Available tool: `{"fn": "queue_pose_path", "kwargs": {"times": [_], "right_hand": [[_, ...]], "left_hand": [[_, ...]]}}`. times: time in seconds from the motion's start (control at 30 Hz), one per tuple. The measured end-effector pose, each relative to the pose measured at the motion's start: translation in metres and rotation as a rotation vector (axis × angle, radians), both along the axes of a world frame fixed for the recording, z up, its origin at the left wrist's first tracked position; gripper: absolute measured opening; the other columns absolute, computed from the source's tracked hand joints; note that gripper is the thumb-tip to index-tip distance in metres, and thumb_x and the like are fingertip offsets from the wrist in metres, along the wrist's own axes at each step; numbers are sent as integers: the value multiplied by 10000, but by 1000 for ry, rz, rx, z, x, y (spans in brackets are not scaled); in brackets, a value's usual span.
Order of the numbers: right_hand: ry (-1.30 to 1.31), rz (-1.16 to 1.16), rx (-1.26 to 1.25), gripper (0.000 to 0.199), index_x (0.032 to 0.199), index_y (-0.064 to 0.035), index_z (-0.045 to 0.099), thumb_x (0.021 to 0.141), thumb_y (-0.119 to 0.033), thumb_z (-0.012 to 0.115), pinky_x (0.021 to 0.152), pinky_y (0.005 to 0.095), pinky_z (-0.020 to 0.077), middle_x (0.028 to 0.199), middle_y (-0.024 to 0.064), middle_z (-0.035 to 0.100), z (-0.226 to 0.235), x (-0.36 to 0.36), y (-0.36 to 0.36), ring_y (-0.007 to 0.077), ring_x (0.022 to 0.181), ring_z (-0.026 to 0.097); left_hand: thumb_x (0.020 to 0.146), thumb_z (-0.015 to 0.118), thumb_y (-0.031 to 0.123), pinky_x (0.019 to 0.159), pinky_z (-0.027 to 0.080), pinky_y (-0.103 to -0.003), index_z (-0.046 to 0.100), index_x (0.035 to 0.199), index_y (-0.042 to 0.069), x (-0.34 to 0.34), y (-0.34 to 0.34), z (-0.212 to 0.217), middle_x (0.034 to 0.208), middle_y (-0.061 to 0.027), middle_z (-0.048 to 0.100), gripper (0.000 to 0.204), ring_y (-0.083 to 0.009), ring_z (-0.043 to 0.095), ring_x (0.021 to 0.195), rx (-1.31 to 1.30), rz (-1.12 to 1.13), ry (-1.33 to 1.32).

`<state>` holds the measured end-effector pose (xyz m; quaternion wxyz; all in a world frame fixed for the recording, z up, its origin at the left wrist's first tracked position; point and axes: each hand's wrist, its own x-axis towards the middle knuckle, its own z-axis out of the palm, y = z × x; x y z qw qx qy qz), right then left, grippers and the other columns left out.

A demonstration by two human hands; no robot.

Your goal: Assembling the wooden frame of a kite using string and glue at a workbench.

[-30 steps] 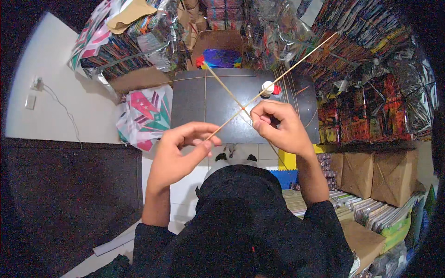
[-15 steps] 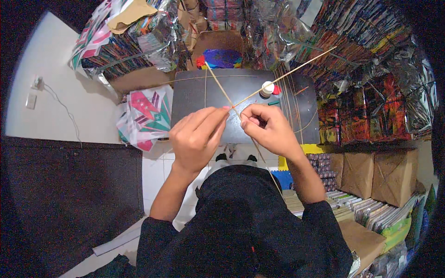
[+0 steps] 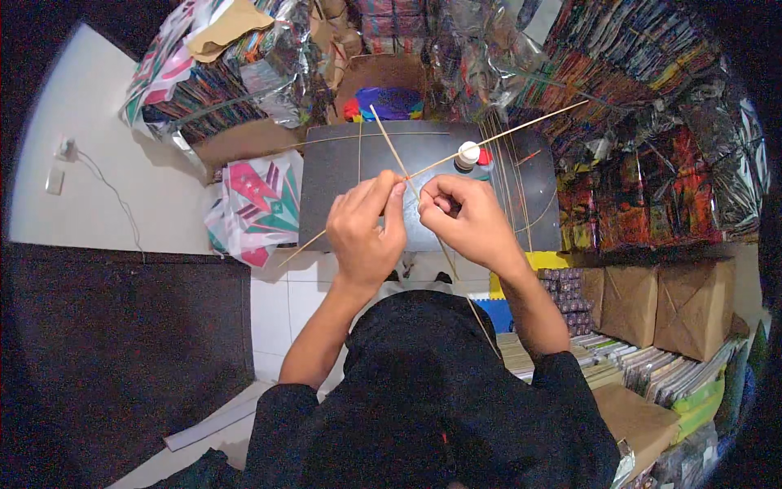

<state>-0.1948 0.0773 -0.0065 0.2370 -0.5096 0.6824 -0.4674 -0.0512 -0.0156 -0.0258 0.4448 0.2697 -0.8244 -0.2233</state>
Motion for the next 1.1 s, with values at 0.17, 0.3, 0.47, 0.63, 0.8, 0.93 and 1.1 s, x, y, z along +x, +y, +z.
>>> {"fn": "queue_pose_path", "kwargs": {"times": [0.17,0.3,0.47,0.63,0.8,0.93,1.1], "right_hand": [[88,7,10,219,819,7,655,808,-211,676,588,379,449,687,126,583,-1,-3,-1,248,606,569],[113,23,25,235,832,12,659,809,-222,673,592,394,447,690,136,582,-1,-10,-2,267,610,568],[59,68,42,262,831,16,655,805,-243,676,603,404,455,684,143,579,-7,-18,-6,290,616,572],[103,54,17,269,831,19,662,805,-248,675,608,408,464,678,147,589,-7,-17,-12,293,624,589],[114,49,30,265,838,19,675,810,-244,669,613,408,473,685,161,607,-7,-16,-18,301,629,610],[123,59,19,265,828,19,675,805,-245,670,610,409,476,680,155,614,-10,-19,-19,295,620,610],[114,99,-8,263,817,18,669,796,-244,675,602,403,478,671,146,621,-19,-23,-22,274,605,612]], "left_hand": [[879,711,14,698,527,-328,725,1024,0,0,4,3,908,-122,734,146,-221,701,782,138,-11,23],[851,753,33,724,517,-331,748,1021,42,1,2,-2,935,-96,752,171,-218,710,800,-31,5,30],[826,780,43,754,499,-342,757,1013,77,-1,-6,-8,972,-71,763,191,-226,714,817,-195,25,16],[890,727,89,798,431,-347,729,1021,68,-10,-6,-15,960,-59,754,133,-212,702,851,-206,123,-40],[928,687,110,822,407,-346,719,1020,71,-15,-3,-18,938,-60,745,105,-203,697,873,-40,136,-21],[935,674,95,783,461,-370,707,998,28,-17,-3,-14,904,-82,737,97,-242,704,847,31,99,31],[924,678,71,723,521,-348,710,981,-17,-15,-9,-17,874,-125,736,110,-266,713,777,176,10,73]]}}
